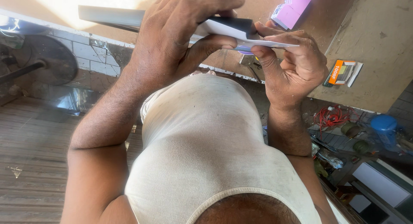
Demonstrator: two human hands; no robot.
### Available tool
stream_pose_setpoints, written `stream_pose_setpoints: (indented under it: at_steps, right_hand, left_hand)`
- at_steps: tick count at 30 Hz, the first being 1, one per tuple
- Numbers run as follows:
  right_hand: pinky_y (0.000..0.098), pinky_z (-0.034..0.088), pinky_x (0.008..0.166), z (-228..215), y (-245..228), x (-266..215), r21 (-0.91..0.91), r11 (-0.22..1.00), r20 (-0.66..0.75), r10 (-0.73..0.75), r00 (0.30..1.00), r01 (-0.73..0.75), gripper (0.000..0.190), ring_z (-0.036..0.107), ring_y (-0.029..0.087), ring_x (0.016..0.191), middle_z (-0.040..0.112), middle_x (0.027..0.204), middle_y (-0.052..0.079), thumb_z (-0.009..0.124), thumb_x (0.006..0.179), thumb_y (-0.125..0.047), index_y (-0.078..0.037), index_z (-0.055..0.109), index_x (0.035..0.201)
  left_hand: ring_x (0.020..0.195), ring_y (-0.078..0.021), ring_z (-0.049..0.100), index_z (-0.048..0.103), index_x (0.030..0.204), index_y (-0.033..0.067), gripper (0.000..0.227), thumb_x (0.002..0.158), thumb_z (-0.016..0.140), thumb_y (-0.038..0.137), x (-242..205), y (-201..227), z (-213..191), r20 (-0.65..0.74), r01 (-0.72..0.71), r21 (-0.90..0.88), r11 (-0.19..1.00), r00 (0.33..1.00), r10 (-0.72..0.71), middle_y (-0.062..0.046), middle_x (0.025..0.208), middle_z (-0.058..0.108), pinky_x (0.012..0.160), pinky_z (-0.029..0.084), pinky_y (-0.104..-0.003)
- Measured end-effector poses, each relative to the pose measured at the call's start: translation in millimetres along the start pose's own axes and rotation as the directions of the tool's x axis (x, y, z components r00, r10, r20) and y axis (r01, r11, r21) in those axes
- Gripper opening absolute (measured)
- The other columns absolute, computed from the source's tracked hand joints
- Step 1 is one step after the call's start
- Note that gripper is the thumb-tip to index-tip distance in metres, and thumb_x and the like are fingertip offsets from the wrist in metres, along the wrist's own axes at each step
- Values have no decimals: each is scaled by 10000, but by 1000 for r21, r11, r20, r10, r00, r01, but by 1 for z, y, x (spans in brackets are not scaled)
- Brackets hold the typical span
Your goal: The person assembles picture frames by placing printed images into black frames and securing them with white backing paper. They handle multiple frames one at a time, aligning the images and backing, then stacking the completed frames on the table.
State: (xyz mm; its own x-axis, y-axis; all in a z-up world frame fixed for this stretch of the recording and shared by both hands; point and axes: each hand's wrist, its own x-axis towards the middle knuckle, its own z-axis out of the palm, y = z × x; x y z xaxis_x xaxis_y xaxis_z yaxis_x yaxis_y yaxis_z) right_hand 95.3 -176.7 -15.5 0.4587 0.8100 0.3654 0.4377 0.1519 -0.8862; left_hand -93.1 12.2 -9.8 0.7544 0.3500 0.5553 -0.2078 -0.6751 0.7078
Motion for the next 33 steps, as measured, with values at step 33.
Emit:
stream_pose_setpoints:
  at_steps: [33]
  right_hand:
    - [235,594,658,19,26,10,642,759,223,-54,973,-105,392,634,69,799,636,970,80,734,976,-376,-21,623,1096]
  left_hand:
    - [886,-153,620,590,1454,64,554,1028,787,359,-5,22,6,197,-55,-20,998,979,58,-25,968,589,776,560,-319]
